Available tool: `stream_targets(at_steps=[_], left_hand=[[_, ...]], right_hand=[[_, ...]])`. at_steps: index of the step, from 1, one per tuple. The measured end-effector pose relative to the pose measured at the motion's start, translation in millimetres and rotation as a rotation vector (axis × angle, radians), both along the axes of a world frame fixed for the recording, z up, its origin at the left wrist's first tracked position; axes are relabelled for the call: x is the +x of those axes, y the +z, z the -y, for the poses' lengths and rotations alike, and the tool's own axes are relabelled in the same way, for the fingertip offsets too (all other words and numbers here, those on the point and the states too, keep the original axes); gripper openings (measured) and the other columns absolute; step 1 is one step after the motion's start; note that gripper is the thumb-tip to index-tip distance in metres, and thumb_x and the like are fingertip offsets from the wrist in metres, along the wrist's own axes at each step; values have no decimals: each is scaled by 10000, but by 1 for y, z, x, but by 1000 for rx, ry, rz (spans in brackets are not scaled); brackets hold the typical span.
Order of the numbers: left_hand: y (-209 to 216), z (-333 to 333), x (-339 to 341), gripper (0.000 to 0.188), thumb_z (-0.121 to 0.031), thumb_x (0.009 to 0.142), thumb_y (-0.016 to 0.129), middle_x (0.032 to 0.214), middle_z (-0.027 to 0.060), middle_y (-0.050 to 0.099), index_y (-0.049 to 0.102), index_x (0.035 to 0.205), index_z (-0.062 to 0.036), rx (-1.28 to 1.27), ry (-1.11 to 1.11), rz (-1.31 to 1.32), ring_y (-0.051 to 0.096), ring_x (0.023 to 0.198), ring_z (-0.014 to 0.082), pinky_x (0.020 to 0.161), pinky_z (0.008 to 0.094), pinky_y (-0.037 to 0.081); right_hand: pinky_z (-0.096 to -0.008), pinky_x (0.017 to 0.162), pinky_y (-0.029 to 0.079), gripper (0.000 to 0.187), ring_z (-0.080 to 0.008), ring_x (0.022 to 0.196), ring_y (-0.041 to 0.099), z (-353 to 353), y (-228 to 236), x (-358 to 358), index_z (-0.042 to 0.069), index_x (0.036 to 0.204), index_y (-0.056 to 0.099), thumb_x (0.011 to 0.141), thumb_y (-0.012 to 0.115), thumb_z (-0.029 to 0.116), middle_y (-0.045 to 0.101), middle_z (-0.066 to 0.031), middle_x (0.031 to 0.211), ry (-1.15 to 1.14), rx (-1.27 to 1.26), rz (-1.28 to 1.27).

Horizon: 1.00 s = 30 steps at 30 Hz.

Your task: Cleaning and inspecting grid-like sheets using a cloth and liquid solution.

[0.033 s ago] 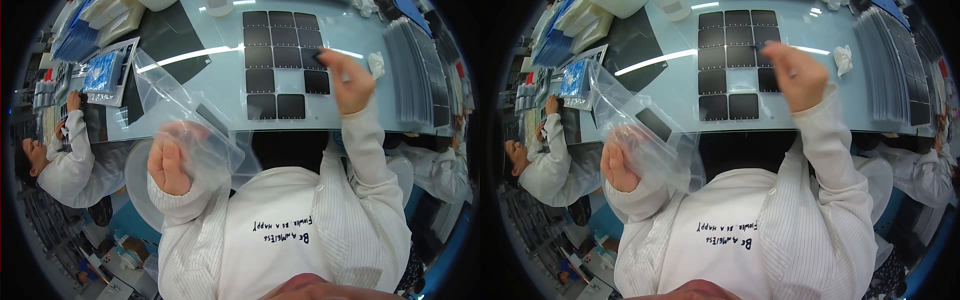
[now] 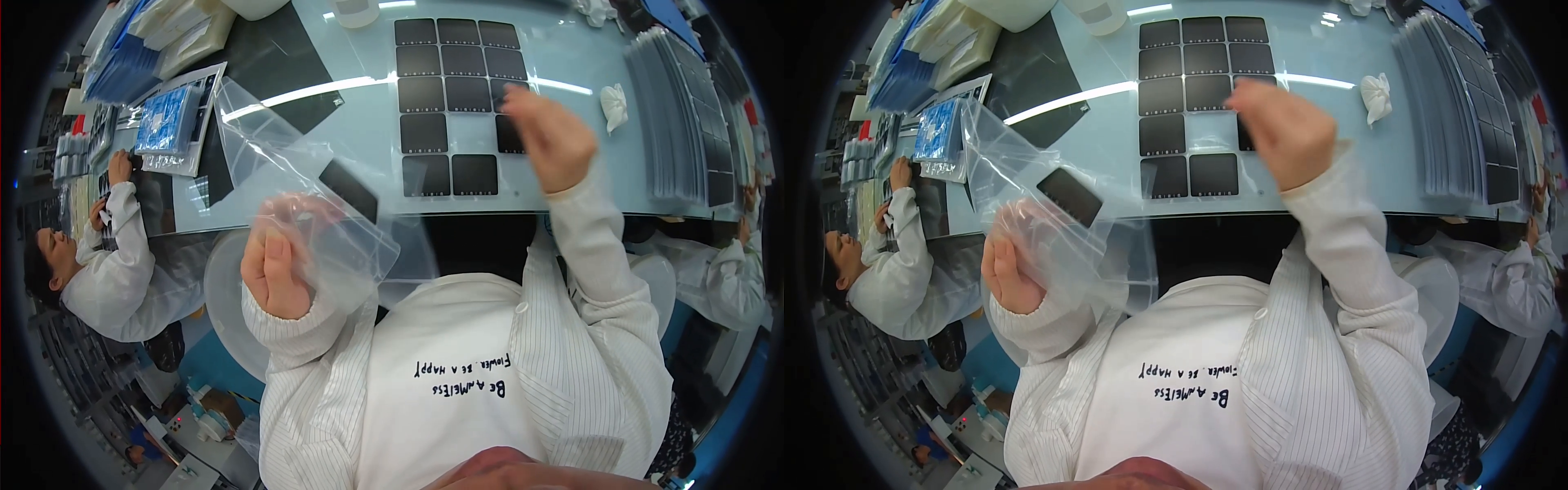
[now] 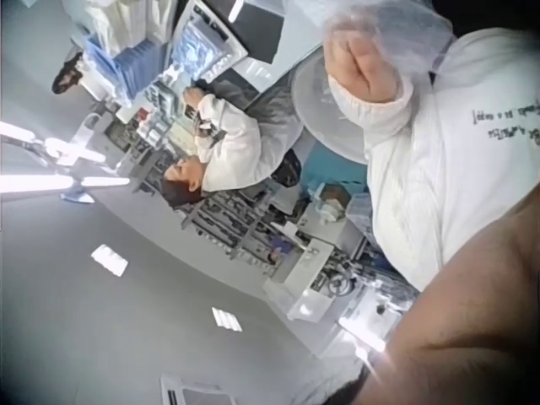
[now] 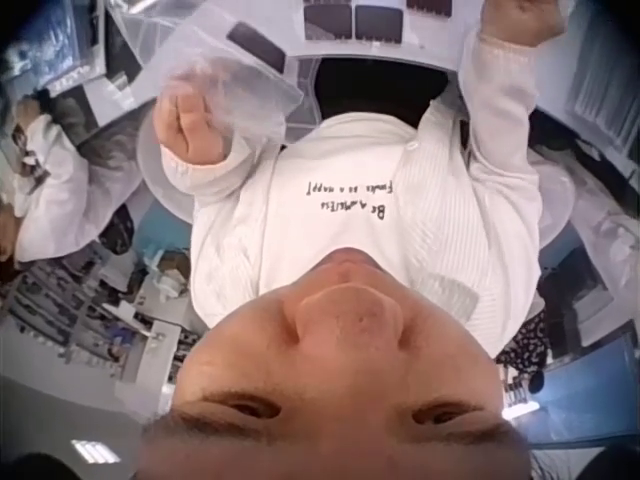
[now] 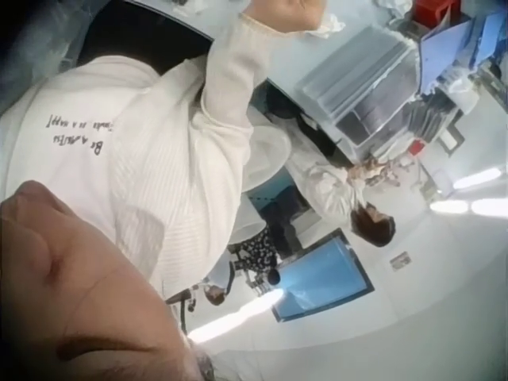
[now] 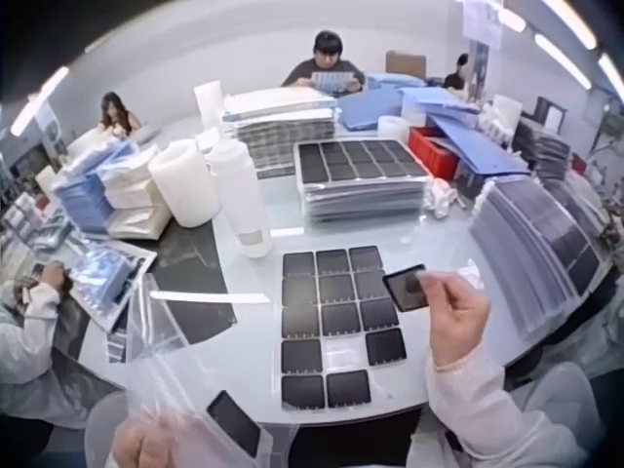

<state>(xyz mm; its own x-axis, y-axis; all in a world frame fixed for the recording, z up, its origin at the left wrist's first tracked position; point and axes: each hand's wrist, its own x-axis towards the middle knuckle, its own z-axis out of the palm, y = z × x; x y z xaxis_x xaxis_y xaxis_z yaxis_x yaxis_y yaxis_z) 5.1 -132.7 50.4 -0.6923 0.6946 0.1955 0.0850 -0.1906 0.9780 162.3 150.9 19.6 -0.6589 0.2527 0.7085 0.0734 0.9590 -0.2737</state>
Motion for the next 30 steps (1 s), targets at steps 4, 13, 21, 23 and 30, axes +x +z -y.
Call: stream_targets(at_steps=[4, 13, 21, 23, 30], left_hand=[[1, -12, 7, 341, -198, 966, 388, 1175, 237, 520, 490, 717, 12, 110, 30, 112, 541, 1081, 384, 825, 482, 507], [-2, -8, -6, 295, -222, 956, 399, 1259, 264, 467, 450, 1011, 63, 68, -84, 77, 502, 1146, 389, 853, 513, 495], [2, -11, -2, 338, -222, 947, 424, 1215, 297, 485, 519, 724, 14, 19, -31, 53, 549, 1089, 411, 797, 461, 533], [4, -11, -1, 343, -233, 946, 432, 1202, 299, 492, 521, 723, 12, 4, -30, 32, 568, 1067, 403, 796, 452, 535], [5, -10, 1, 350, -246, 946, 436, 1185, 293, 504, 520, 723, 10, -8, -48, 5, 591, 1036, 391, 780, 437, 542]], right_hand=[[-300, 697, 553, 162, -237, 847, 673, 21, -26, -5, 21, 857, 664, 711, 728, 49, 685, -108, 924, 140, 137, 103], [-312, 761, 560, 222, -234, 900, 664, 25, -34, -9, 28, 881, 684, 684, 753, 102, 686, -94, 956, 174, 68, 174], [-332, 803, 543, 190, -216, 921, 665, 24, -35, -12, 59, 887, 703, 727, 739, 155, 690, -71, 977, 87, 75, 195], [-336, 807, 541, 187, -215, 924, 665, 24, -36, -12, 62, 887, 704, 733, 735, 163, 691, -68, 978, 80, 74, 197], [-338, 810, 539, 173, -225, 925, 664, 24, -32, -12, 59, 873, 707, 735, 734, 160, 693, -67, 968, 94, 40, 215]])
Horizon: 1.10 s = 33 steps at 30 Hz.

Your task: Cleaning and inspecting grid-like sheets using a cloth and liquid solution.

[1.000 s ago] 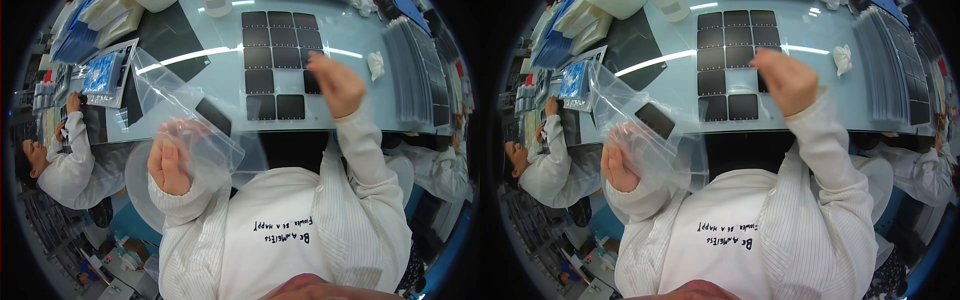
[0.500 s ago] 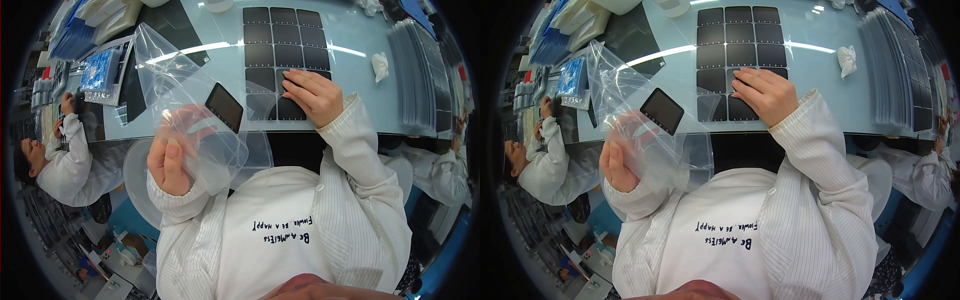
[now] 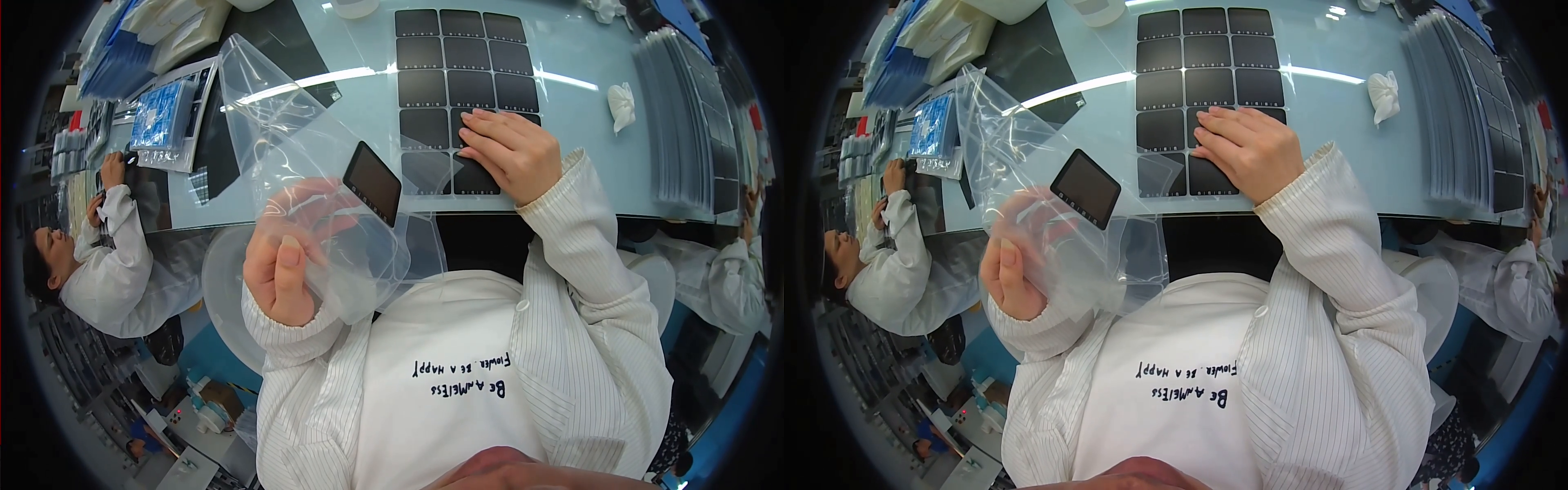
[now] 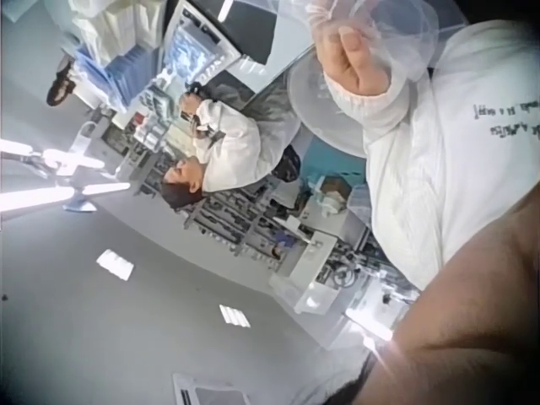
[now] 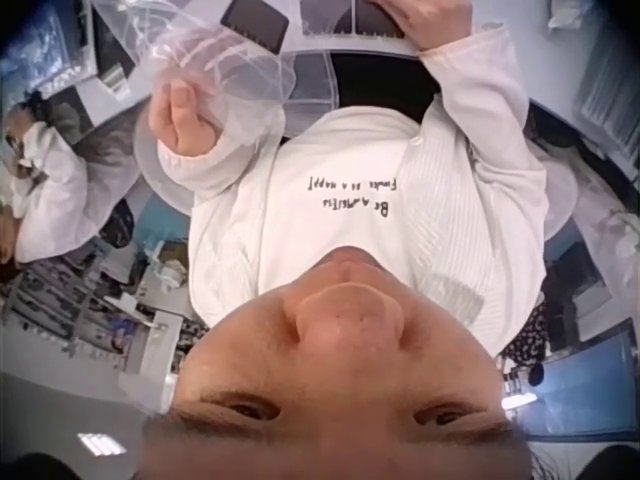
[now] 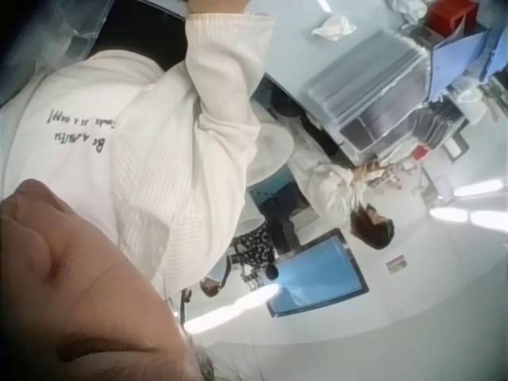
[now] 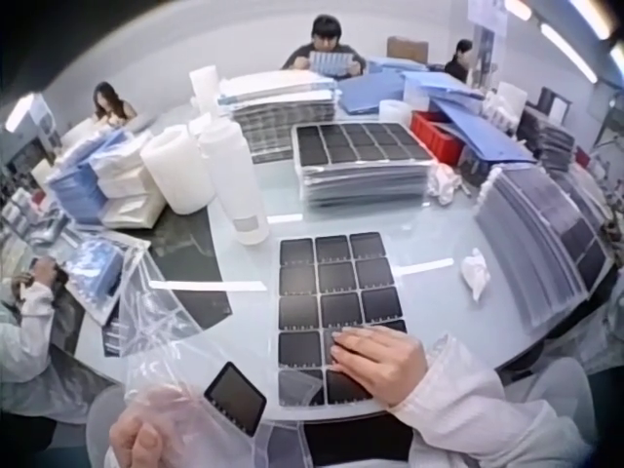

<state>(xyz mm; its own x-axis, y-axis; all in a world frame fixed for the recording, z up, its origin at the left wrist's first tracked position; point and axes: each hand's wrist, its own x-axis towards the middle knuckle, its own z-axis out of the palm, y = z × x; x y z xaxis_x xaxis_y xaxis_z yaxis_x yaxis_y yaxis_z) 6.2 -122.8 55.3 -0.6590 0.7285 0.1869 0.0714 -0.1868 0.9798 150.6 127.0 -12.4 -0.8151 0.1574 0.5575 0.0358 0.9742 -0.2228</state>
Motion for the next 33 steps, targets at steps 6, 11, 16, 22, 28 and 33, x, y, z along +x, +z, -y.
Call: stream_targets(at_steps=[6, 11, 16, 22, 28, 33], left_hand=[[0, -3, 6, 339, -233, 947, 440, 1149, 280, 519, 518, 727, 13, -22, -3, -99, 600, 1015, 386, 791, 435, 540], [4, -12, 15, 297, -190, 941, 436, 1149, 291, 516, 531, 757, 23, 45, -227, -164, 604, 997, 359, 826, 420, 516], [11, -9, 14, 263, -155, 925, 450, 1144, 305, 522, 557, 774, 32, -22, -439, -284, 606, 985, 358, 858, 390, 482], [11, -7, 10, 271, -131, 930, 419, 1143, 315, 519, 542, 751, 31, 4, -616, -257, 608, 993, 368, 881, 400, 469], [6, -13, 10, 317, -130, 957, 356, 1146, 347, 503, 499, 733, 43, 146, -710, -79, 626, 967, 385, 860, 410, 486], [10, -12, 14, 326, -115, 961, 343, 1150, 346, 510, 490, 711, 35, 112, -714, -129, 629, 967, 383, 846, 396, 500]], right_hand=[[-331, 801, 529, 264, -257, 907, 664, 13, 43, 13, 10, 914, 684, 716, 754, 170, 687, -117, 967, -10, -240, -25], [-312, 766, 532, 607, -264, 899, 644, 62, 85, 17, -34, 1162, 568, 664, 811, 214, 619, -170, 1110, 155, -632, 94], [-318, 853, 503, 662, -221, 1023, 585, 74, 68, 18, -31, 1236, 510, 677, 813, 155, 557, -149, 1173, 296, -1067, 172], [-336, 997, 399, 676, -189, 1138, 509, 65, 53, 22, -10, 1239, 525, 644, 833, 76, 553, -100, 1179, 466, -1784, 375], [-359, 1010, 397, 660, -210, 1119, 537, 62, 48, 27, -29, 1219, 543, 634, 833, 66, 559, -95, 1177, 512, -2048, 502], [-362, 993, 414, 666, -216, 1110, 544, 62, 54, 32, -43, 1204, 554, 622, 847, 96, 569, -108, 1174, 535, -1998, 414]])
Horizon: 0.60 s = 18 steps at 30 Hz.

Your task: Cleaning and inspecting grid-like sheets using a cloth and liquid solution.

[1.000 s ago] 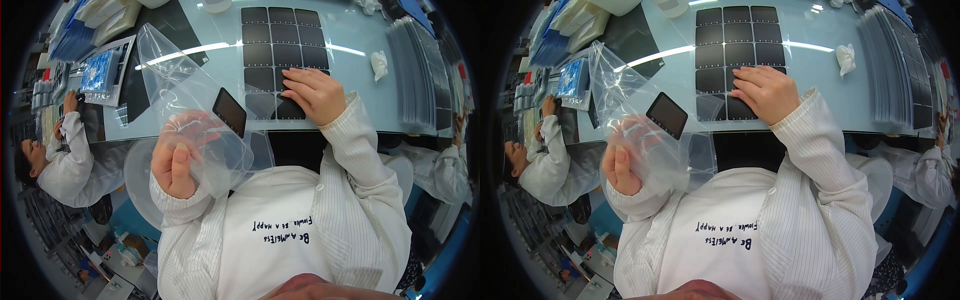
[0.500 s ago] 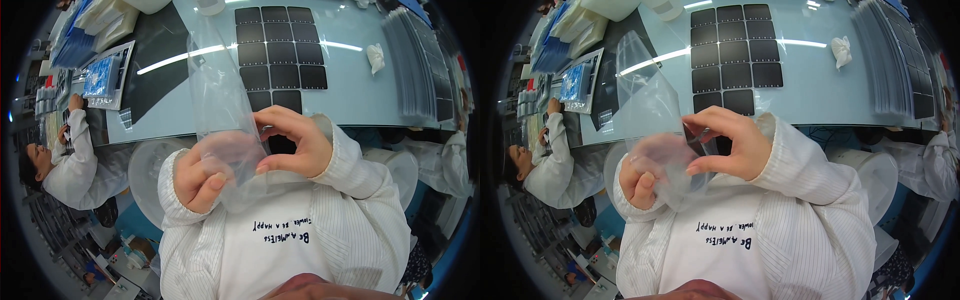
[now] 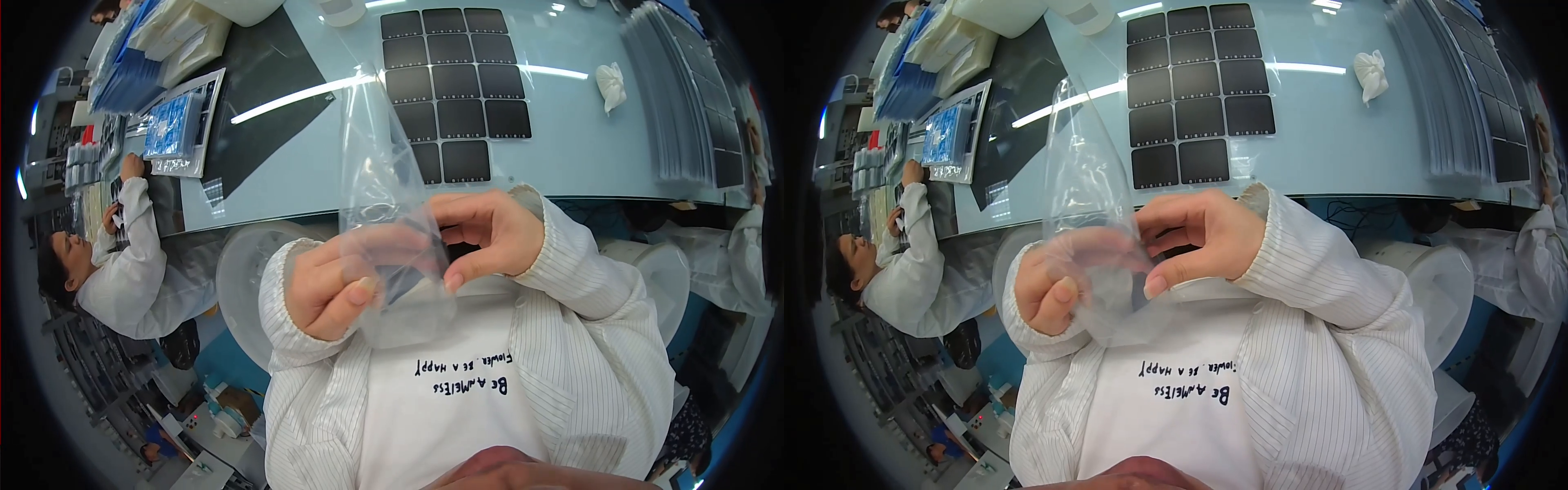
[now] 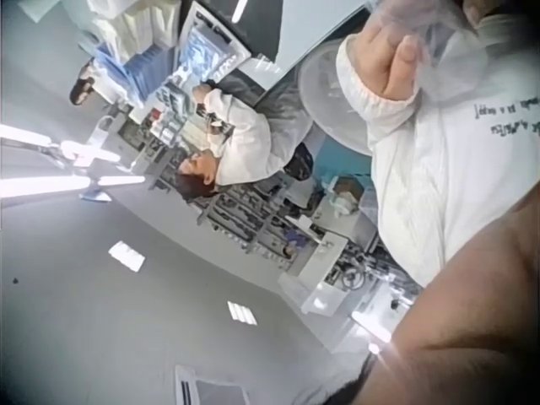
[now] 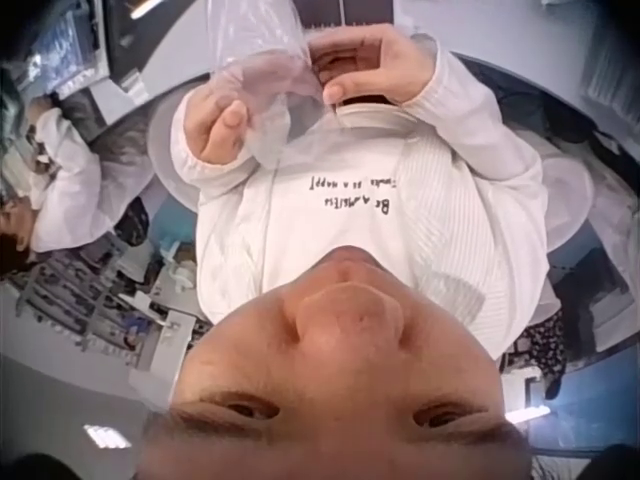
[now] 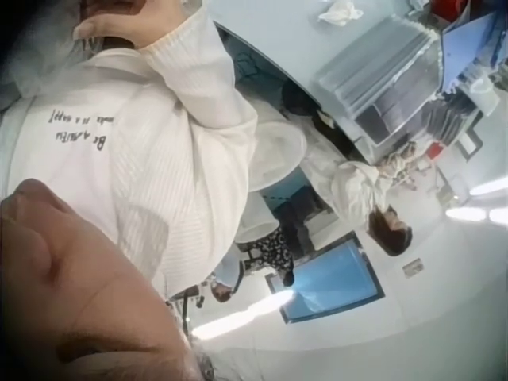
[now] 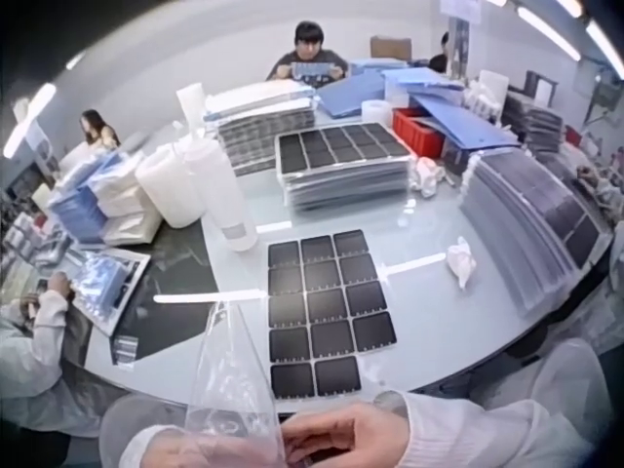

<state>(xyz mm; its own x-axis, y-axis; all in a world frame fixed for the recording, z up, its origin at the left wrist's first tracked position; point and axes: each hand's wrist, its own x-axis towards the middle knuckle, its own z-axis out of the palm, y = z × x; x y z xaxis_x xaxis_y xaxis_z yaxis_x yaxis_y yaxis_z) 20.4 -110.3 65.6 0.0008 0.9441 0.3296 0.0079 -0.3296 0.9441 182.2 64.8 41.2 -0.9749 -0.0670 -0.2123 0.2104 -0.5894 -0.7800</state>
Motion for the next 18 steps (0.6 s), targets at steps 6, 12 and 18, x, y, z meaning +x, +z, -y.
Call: stream_targets(at_steps=[6, 12, 18], left_hand=[[8, 1, 5, 308, -94, 941, 394, 1145, 308, 538, 504, 677, 20, -23, 38, -97, 631, 978, 349, 854, 360, 495], [24, 22, -14, 297, -102, 905, 466, 1007, 224, 606, 550, 645, 15, -61, 235, -433, 627, 860, 261, 756, 310, 498], [-15, 95, -67, 276, -134, 882, 465, 1007, 165, 616, 533, 656, 10, -194, 817, -379, 563, 816, 183, 740, 272, 443]], right_hand=[[-351, 976, 415, 716, -209, 1106, 544, 4, 3, 5, -49, 1200, 550, 589, 874, 136, 585, -106, 1158, 23, -21, 30], [-343, 973, 392, 773, -211, 1004, 574, 5, 28, 12, -51, 1163, 562, 547, 902, 267, 602, -96, 1041, -40, 80, -11], [-394, 822, 483, 802, -286, 958, 581, -28, 1, 23, 48, 1300, 495, 613, 864, 233, 543, -178, 1078, -94, -45, -443]])
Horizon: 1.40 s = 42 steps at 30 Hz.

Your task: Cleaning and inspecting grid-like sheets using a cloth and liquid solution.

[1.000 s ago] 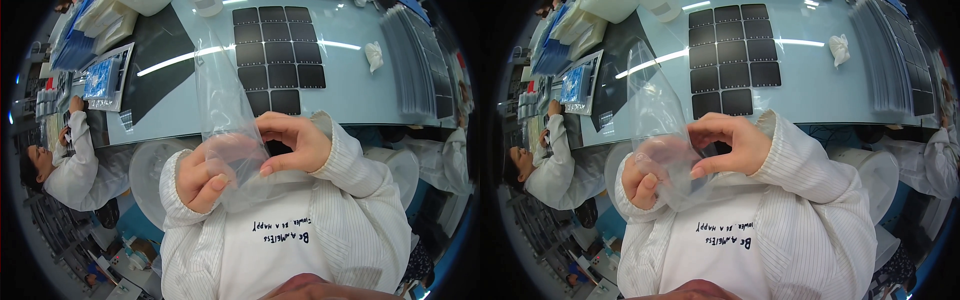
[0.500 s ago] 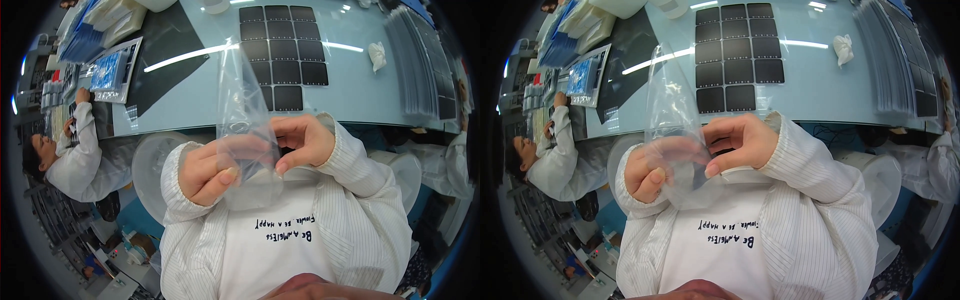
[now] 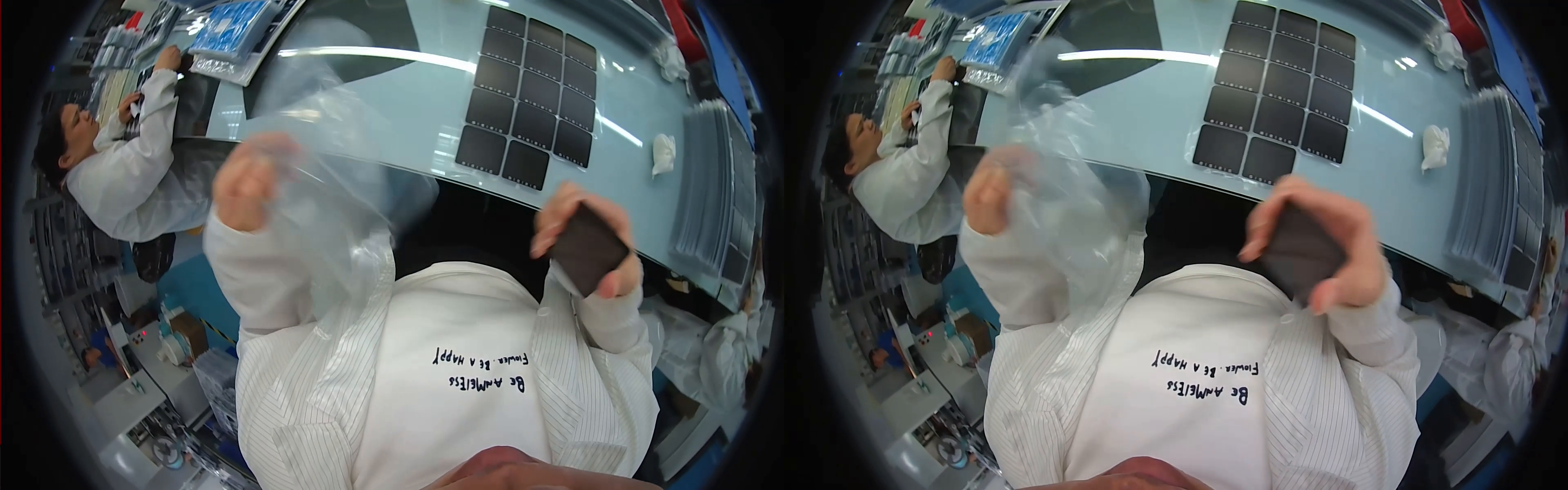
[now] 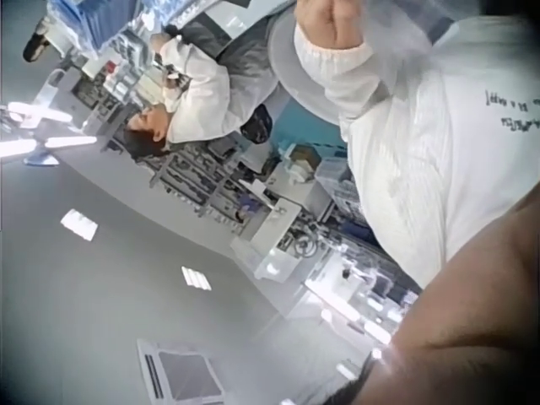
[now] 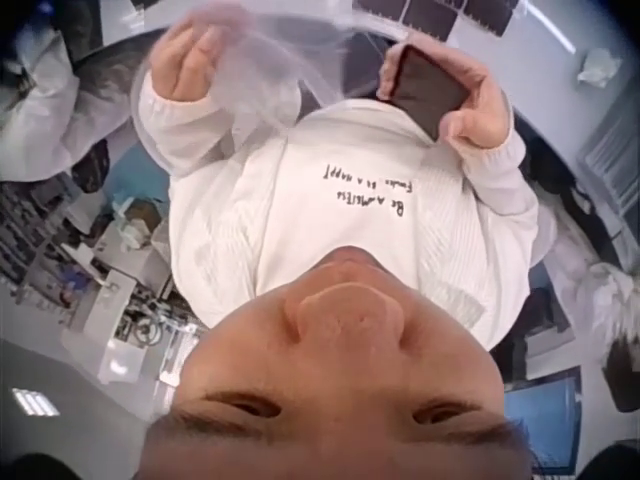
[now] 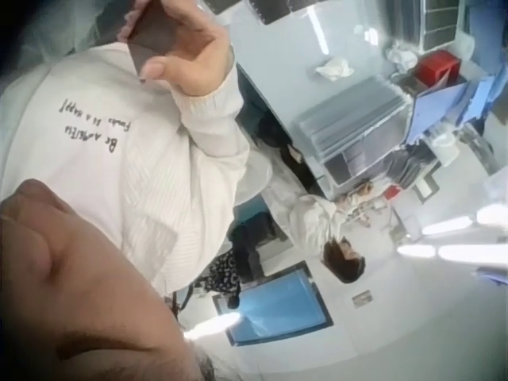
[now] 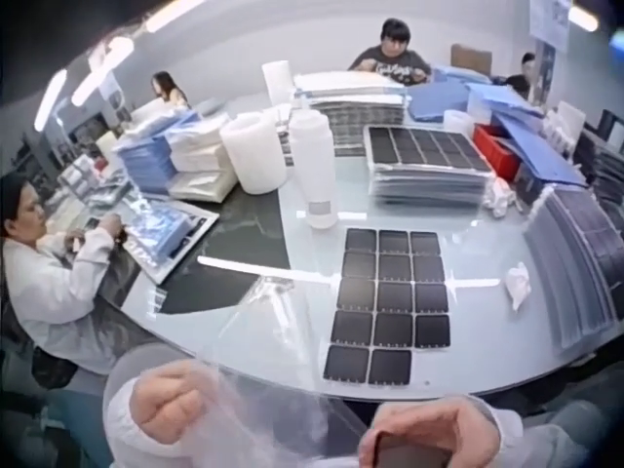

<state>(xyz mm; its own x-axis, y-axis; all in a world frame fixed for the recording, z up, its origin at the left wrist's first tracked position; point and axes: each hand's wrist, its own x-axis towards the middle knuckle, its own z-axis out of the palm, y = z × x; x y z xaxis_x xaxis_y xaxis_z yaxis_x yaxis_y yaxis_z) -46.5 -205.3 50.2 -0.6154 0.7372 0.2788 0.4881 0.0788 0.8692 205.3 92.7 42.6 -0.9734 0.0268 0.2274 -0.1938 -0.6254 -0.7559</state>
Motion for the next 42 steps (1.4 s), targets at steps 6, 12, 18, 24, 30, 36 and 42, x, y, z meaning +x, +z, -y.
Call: stream_targets(at_steps=[6, 12, 18, 24, 30, 36, 42], left_hand=[[-85, 164, -36, 252, -249, 894, 580, 964, 106, 651, 643, 899, -5, -458, 274, 437, 571, 791, 140, 781, 300, 449], [-181, 192, -2, 295, -374, 846, 647, 898, 101, 673, 682, 836, -82, -1081, 916, 425, 622, 852, 229, 743, 366, 478], [-181, 151, 51, 343, -423, 830, 646, 872, 102, 670, 694, 857, -84, -1275, 673, 136, 622, 828, 238, 720, 365, 482], [-162, 180, 90, 394, -471, 815, 645, 845, 102, 666, 706, 879, -86, -1413, 462, -190, 623, 805, 247, 698, 363, 485], [-159, 183, 47, 422, -497, 811, 641, 795, 96, 648, 712, 880, -86, -1488, 440, -351, 606, 756, 244, 668, 359, 479], [-152, 131, -19, 392, -458, 846, 617, 607, 58, 556, 696, 802, -77, -1268, 855, 136, 505, 560, 191, 582, 338, 431], [-30, -14, -16, 405, -410, 901, 559, 621, 39, 570, 694, 790, -44, -1026, 108, 300, 521, 559, 138, 546, 295, 414]], right_hand=[[-383, 908, 431, 702, -257, 1034, 532, -49, -2, 36, 5, 1236, 531, 615, 832, 134, 534, -141, 1137, -568, 800, 178], [-364, 898, 424, 606, -249, 1018, 532, -55, -12, 35, -16, 1198, 565, 615, 728, 6, 522, -132, 1144, -752, 1197, 356], [-333, 861, 456, 583, -288, 965, 580, -47, -26, 30, -32, 1163, 576, 620, 763, 64, 576, -165, 1059, -784, 1530, 334], [-365, 836, 484, 476, -321, 969, 591, -49, -41, 32, -41, 1023, 619, 629, 788, 166, 613, -165, 1050, -697, 1603, 175], [-378, 825, 495, 383, -317, 990, 594, -48, -50, 22, -21, 895, 666, 594, 771, 192, 668, -120, 1010, -765, 1687, 62], [-366, 798, 483, 358, -296, 981, 588, -50, -50, 19, 8, 860, 696, 592, 771, 234, 687, -89, 997, -820, 1733, 74], [-370, 812, 457, 346, -280, 969, 588, -49, -49, 22, 20, 854, 699, 638, 751, 285, 685, -81, 1013, -787, 1762, 87]])
